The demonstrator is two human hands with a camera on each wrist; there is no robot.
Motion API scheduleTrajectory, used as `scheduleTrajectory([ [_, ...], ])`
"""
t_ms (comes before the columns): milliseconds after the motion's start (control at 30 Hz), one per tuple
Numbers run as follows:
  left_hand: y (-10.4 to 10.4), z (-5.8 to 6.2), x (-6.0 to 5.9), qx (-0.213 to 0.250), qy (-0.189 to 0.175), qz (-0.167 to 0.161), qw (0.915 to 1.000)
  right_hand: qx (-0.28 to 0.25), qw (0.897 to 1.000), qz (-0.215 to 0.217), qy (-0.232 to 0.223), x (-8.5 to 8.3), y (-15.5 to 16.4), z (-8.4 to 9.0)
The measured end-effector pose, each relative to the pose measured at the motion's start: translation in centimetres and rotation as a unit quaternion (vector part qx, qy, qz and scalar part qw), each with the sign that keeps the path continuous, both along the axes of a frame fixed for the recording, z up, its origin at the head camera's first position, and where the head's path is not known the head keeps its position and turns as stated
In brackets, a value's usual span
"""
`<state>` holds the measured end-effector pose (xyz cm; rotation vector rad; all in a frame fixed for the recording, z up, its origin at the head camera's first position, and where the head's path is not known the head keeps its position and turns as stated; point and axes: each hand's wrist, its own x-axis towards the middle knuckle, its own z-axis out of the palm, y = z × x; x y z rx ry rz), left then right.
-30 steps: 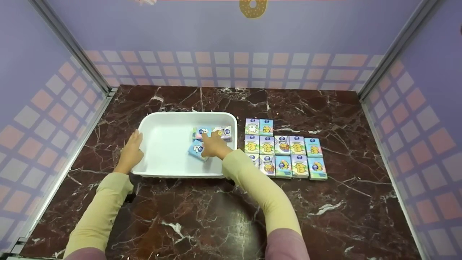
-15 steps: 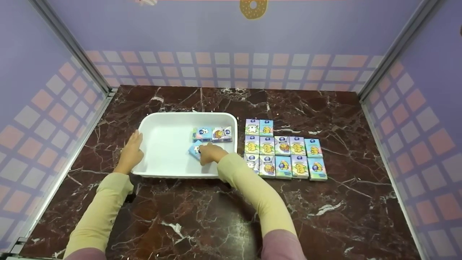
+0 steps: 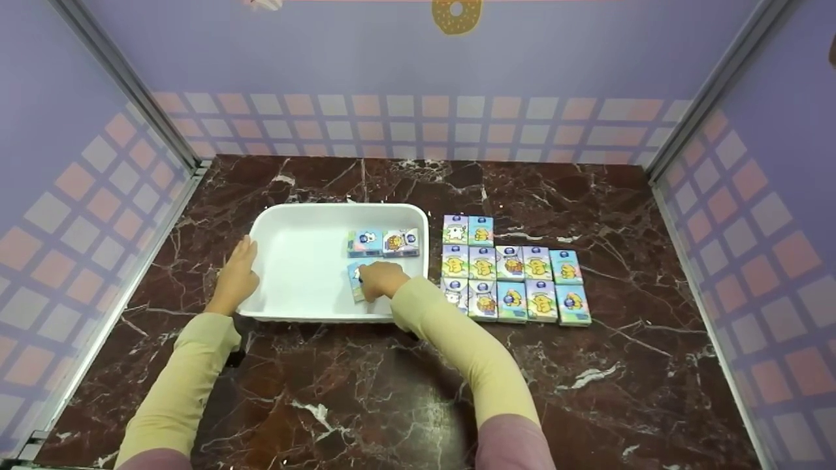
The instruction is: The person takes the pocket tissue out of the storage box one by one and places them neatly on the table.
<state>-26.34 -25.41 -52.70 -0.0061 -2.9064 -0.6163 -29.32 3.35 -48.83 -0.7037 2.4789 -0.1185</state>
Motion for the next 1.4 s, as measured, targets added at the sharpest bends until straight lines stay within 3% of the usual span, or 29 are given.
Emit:
scheduleTrajectory([
  [167, 0.0, 0.1, 0.1, 0.0, 0.001, -0.003, 1.0, -0.015, 0.997, 0.015, 0.076, 0.0, -0.2, -0.6],
  [400, 0.0, 0.2, 0.1, 0.0, -0.018, 0.003, 0.9998, -0.009, 0.997, 0.049, 0.062, -0.4, -0.1, -1.7],
  [667, 0.1, 0.1, 0.0, -0.003, -0.009, 0.002, 1.0, -0.031, 0.992, 0.058, 0.105, -0.8, 0.2, -2.5],
  [1133, -0.2, -0.1, -0.1, -0.002, -0.006, 0.002, 1.0, -0.124, 0.978, 0.027, 0.166, -2.7, 2.2, 1.2],
  [1400, 0.0, 0.2, 0.0, 0.007, -0.026, 0.009, 0.9996, -0.156, 0.966, -0.002, 0.207, -4.1, 4.6, 3.3],
])
